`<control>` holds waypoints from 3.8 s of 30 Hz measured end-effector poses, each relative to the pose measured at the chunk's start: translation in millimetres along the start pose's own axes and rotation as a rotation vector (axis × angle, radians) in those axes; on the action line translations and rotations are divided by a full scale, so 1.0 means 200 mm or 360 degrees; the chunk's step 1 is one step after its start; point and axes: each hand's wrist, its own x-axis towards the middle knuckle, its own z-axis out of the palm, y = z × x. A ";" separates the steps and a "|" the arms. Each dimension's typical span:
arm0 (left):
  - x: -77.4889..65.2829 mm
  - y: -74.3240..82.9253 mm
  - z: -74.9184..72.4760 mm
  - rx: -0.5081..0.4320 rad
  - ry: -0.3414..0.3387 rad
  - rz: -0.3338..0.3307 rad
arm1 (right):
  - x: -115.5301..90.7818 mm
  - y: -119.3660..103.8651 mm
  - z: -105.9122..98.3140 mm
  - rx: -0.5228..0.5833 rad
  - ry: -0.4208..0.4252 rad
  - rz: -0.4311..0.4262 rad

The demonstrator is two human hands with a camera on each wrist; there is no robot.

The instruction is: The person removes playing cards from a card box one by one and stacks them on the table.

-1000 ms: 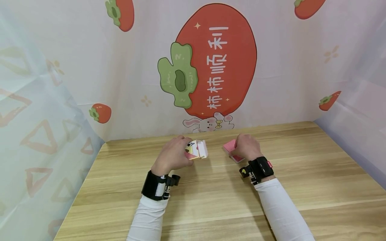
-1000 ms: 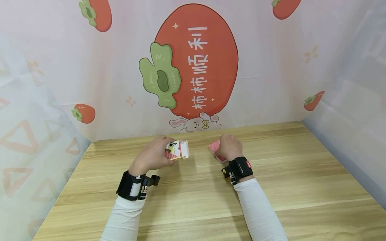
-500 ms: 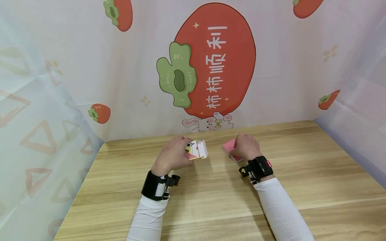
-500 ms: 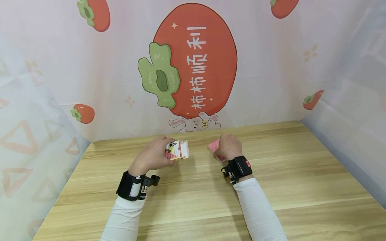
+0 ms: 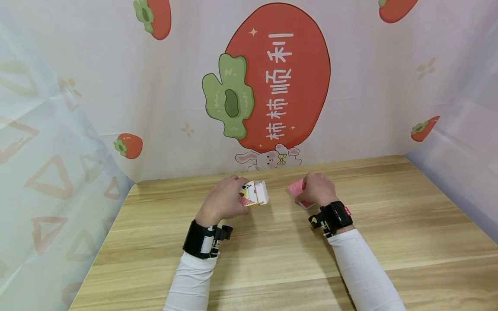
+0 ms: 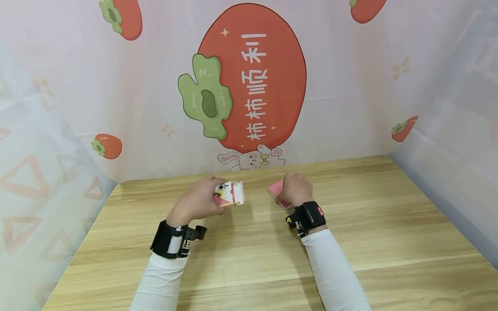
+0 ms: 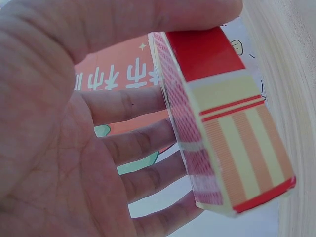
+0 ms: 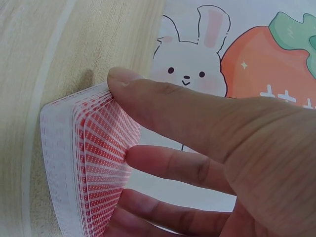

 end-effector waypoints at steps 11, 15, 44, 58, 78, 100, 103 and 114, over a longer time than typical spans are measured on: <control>0.00 0.00 0.00 0.0013 -0.0015 -0.0010 | 0.01 0.00 0.00 -0.0003 0.0019 0.0029; 0.00 0.00 0.00 0.0011 -0.0026 -0.0013 | 0.01 0.00 0.00 0.0014 0.0001 0.0044; 0.00 0.04 0.00 -0.0011 0.0021 0.0107 | -0.14 -0.38 0.02 0.0482 0.0159 -0.0850; 0.01 0.05 0.00 -0.0025 0.0033 0.0151 | -0.14 -0.38 0.02 0.0614 0.0139 -0.0536; 0.00 0.02 0.00 -0.0033 0.0017 0.0078 | -0.15 -0.29 -0.13 0.0531 -0.0013 -0.0822; -0.01 0.02 -0.01 -0.0027 -0.0006 0.0090 | -0.17 -0.33 -0.12 0.0111 -0.0124 -0.0998; -0.01 0.02 -0.01 -0.0024 -0.0014 0.0087 | -0.18 -0.33 -0.12 0.0071 -0.0114 -0.1009; -0.01 -0.01 -0.02 -0.0068 -0.0015 0.0027 | -0.17 -0.23 -0.20 0.0153 -0.0135 -0.0904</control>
